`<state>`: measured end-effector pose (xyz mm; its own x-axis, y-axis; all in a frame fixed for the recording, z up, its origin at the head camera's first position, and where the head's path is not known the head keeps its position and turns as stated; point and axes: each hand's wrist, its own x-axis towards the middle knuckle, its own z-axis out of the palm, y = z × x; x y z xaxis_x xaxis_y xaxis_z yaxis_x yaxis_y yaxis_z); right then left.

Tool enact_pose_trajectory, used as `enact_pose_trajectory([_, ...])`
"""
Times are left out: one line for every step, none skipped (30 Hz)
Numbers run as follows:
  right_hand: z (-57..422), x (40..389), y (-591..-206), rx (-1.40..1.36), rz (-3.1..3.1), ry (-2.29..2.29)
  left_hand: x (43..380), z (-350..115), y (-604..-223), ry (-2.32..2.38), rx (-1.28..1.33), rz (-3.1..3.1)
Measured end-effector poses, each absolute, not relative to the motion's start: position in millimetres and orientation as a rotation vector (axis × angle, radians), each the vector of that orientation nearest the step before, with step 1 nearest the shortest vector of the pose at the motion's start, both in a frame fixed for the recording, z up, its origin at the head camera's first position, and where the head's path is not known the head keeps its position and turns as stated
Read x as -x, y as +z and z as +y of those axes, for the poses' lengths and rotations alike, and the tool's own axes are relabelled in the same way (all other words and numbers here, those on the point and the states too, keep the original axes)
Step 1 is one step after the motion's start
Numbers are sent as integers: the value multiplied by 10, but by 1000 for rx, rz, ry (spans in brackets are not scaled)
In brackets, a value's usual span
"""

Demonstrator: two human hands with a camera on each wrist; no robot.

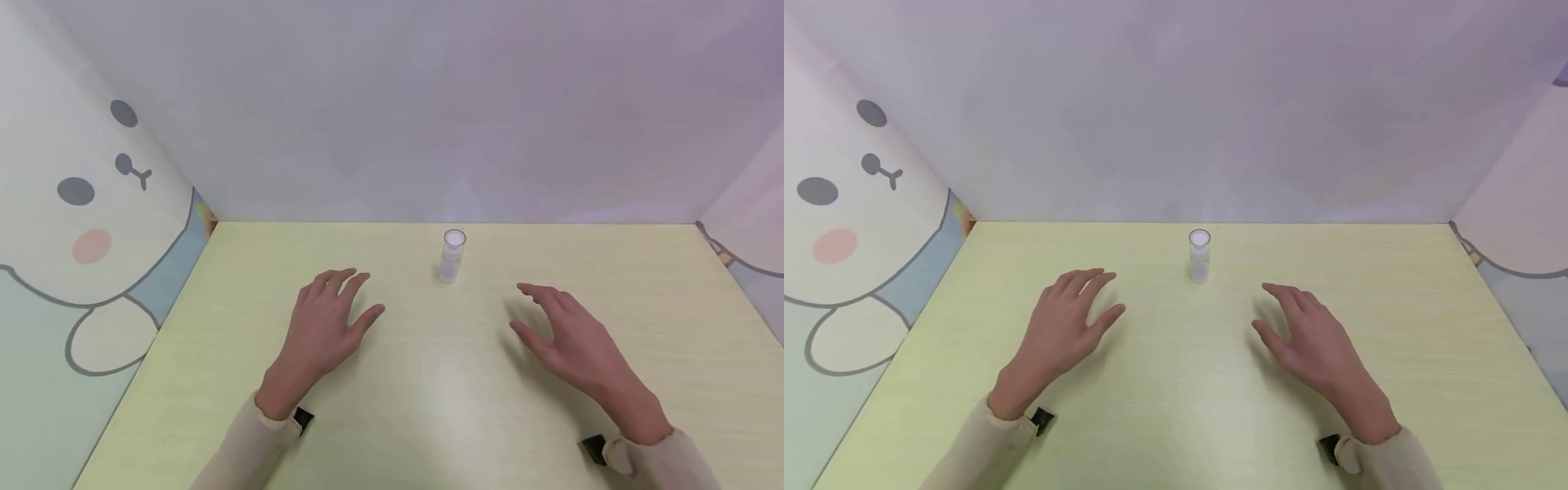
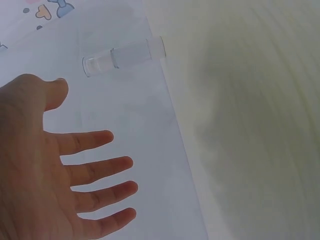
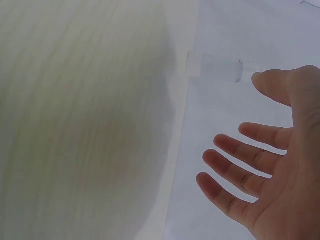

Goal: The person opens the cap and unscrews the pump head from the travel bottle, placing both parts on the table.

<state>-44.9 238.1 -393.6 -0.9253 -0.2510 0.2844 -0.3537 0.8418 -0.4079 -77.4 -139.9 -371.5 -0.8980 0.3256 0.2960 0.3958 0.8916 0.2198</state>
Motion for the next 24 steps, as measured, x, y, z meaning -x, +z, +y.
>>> enact_pose_trajectory([2372, 458, -3937, -467, -2799, 683, 780, -1388, -3711, -409, 545, -2810])
enact_pose_trajectory([2364, 468, -3940, -469, -2798, 683, 786, -1376, -3706, -414, 546, -2813])
enact_pose_trajectory([2356, 477, -3943, -470, -2797, 684, 791, -1364, -3700, -420, 546, -2817])
enact_pose_trajectory([2348, 487, -3946, -474, -2796, 685, 796, -1352, -3694, -422, 547, -2821])
enact_pose_trajectory([2340, 496, -3949, -474, -2796, 686, 801, -1341, -3688, -423, 549, -2824])
enact_pose_trajectory([2331, 504, -3950, -476, -2795, 689, 806, -1328, -3681, -423, 551, -2827])
enact_pose_trajectory([2322, 511, -3953, -478, -2795, 692, 812, -1316, -3675, -425, 552, -2829])
enact_pose_trajectory([2314, 518, -3955, -480, -2796, 696, 817, -1305, -3668, -427, 555, -2832])
enact_pose_trajectory([2304, 524, -3955, -479, -2798, 701, 820, -1294, -3661, -430, 557, -2834])
enact_pose_trajectory([2295, 530, -3955, -479, -2801, 704, 824, -1284, -3656, -432, 560, -2837])
enact_pose_trajectory([2287, 535, -3955, -478, -2804, 708, 828, -1274, -3651, -436, 561, -2841])
enact_pose_trajectory([2277, 541, -3955, -479, -2806, 710, 831, -1266, -3647, -441, 560, -2845])
enact_pose_trajectory([2268, 549, -3955, -479, -2808, 709, 835, -1258, -3645, -447, 558, -2849])
enact_pose_trajectory([2259, 555, -3953, -480, -2811, 710, 837, -1252, -3645, -451, 556, -2853])
enact_pose_trajectory([2250, 561, -3950, -482, -2811, 711, 842, -1246, -3646, -456, 553, -2857])
enact_pose_trajectory([2240, 567, -3948, -480, -2810, 716, 848, -1239, -3648, -460, 552, -2860])
enact_pose_trajectory([2232, 573, -3945, -483, -2807, 720, 855, -1232, -3651, -463, 551, -2861])
enact_pose_trajectory([2225, 579, -3943, -487, -2803, 724, 863, -1226, -3655, -467, 552, -2862])
enact_pose_trajectory([2218, 584, -3941, -490, -2800, 731, 871, -1219, -3660, -471, 554, -2862])
enact_pose_trajectory([2211, 588, -3943, -489, -2799, 740, 879, -1212, -3665, -473, 557, -2861])
enact_pose_trajectory([2203, 594, -3946, -490, -2797, 745, 888, -1205, -3669, -475, 561, -2861])
enact_pose_trajectory([2198, 598, -3948, -491, -2798, 753, 896, -1198, -3673, -476, 565, -2859])
enact_pose_trajectory([2193, 603, -3955, -492, -2798, 756, 903, -1191, -3677, -476, 568, -2857])
enact_pose_trajectory([2186, 609, -3962, -490, -2800, 761, 910, -1185, -3680, -476, 572, -2856])
